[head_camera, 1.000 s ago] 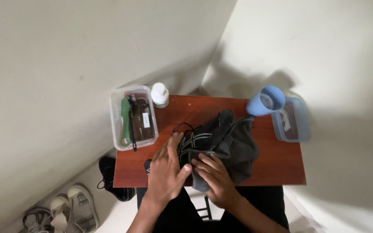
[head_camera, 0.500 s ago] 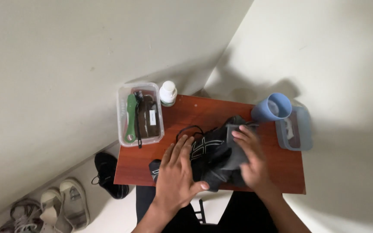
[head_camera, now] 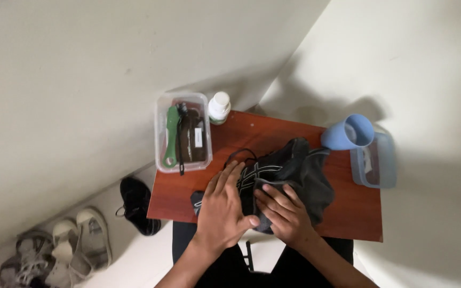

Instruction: The person cleans a black sneaker on a wooden table using a brush and a cloth. They scrub the shoe with the brush, wipe it with the cloth, and dip the brush into a cup of water to continue cleaning different parts of the shoe.

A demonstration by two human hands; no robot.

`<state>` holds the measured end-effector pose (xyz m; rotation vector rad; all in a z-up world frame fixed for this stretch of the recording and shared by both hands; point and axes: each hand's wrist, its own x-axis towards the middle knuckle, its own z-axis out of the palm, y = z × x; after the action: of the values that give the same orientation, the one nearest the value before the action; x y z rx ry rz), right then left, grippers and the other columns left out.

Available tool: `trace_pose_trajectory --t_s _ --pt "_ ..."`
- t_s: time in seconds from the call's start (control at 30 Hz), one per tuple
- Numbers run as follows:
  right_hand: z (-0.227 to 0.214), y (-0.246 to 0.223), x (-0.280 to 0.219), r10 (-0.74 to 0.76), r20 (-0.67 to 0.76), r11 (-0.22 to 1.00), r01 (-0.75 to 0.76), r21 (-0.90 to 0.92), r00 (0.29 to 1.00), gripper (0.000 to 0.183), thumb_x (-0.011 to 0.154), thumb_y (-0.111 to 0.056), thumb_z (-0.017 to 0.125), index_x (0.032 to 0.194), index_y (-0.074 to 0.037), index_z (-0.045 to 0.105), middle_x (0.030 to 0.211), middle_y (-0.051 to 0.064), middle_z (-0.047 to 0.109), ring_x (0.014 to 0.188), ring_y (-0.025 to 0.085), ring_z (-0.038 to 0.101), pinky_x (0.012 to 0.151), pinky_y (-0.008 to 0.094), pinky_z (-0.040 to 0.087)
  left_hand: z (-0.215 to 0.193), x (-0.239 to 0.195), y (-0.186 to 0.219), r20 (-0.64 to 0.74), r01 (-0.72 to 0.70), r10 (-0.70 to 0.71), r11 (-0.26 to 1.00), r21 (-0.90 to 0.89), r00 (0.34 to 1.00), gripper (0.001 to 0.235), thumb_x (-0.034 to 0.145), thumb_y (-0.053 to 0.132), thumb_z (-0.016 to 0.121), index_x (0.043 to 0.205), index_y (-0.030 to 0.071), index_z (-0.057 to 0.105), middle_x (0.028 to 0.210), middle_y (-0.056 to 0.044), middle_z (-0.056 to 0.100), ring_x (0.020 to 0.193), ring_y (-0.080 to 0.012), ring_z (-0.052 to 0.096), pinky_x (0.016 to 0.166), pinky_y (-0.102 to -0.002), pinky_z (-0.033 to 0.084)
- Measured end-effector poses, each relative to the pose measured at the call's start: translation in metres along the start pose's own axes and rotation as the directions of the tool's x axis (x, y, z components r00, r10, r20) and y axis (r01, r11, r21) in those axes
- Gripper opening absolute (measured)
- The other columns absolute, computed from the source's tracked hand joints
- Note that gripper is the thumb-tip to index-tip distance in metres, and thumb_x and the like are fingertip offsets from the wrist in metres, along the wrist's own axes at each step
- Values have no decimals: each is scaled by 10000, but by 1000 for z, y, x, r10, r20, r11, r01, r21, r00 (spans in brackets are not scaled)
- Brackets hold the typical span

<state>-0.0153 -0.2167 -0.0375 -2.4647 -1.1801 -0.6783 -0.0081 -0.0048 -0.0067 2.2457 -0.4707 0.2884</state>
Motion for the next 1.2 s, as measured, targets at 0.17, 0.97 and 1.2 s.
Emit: trace_pose_trajectory --t_s 0.17,0.97,1.2 --pt "-9 0 1 0 -45 998 2 60 999 248 1065 -179 513 1127 -48 713 1312 99 699 1282 275 643 1146 519 398 2 -1 0 10 -34 34 999 8 999 1138 900 826 16 1465 -96 370 1518 -241 510 1432 -403 477 1151 -550 367" --pt "-168 46 -136 874 -471 481 -356 802 120 272 1021 14 499 1274 -68 556 988 223 645 996 405 684 1085 609 596 176 5 126 191 -405 367 885 229 910 632 673 314 880 1264 243 669 1514 -250 481 1364 -516 445 1049 -725 351" --pt "-135 63 -174 815 -474 552 -696 458 335 275 1048 -104 456 1263 -28 609 1256 204 648 1210 343 647 1078 433 512 224 15 119 325 -263 190 944 199 926 232 919 232 660 1135 154 636 1335 -96 574 1072 -343 559 582 -494 582"
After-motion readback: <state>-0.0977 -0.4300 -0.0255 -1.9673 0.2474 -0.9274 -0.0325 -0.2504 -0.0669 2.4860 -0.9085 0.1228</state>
